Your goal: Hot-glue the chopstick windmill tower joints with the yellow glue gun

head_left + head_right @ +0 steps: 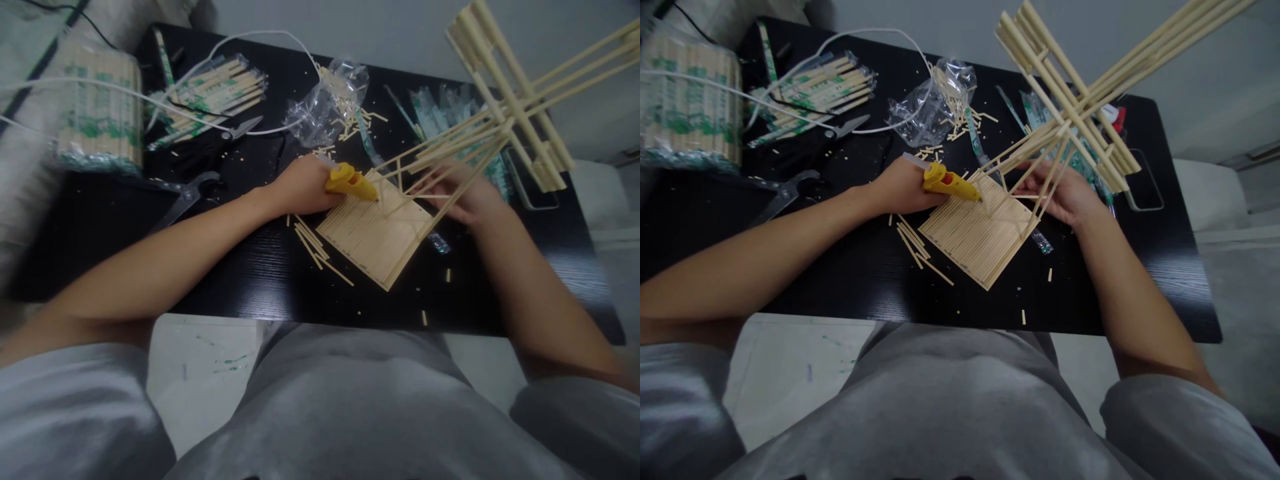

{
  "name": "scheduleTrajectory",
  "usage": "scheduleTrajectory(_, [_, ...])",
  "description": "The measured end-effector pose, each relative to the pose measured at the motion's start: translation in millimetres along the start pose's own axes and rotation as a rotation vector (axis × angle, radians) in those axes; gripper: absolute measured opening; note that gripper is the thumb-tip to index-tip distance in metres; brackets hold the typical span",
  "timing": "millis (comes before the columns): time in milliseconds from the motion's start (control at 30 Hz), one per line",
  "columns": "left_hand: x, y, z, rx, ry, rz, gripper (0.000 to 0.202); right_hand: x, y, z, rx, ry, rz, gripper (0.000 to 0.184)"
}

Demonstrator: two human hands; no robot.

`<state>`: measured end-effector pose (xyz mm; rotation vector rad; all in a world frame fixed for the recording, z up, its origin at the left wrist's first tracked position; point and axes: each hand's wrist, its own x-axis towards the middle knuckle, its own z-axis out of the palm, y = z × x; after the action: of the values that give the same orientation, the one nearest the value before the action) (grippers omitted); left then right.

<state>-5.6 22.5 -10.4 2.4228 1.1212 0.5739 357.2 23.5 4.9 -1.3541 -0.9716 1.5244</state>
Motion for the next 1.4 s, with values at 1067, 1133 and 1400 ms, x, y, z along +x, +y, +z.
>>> scheduleTrajectory(1067, [0.4, -2.5, 3.4, -0.044, 0.024, -0.02, 0.018, -2.7, -2.6, 5.8, -0.028, 0.026, -0.002, 0.031])
scheduleTrajectory(1133, [0.6, 0.0, 1.3, -0.029, 0.013, -0.014, 0.017, -2.9, -2.7, 6.2, -0.018, 0.031, -0.001, 0.035])
scheduleTrajectory(1400, [0.1, 0.3, 1.6, -0.046, 0.038, -0.025, 0.015, -3.3, -2.2, 5.6, -0.024, 0.018, -0.008, 0.032])
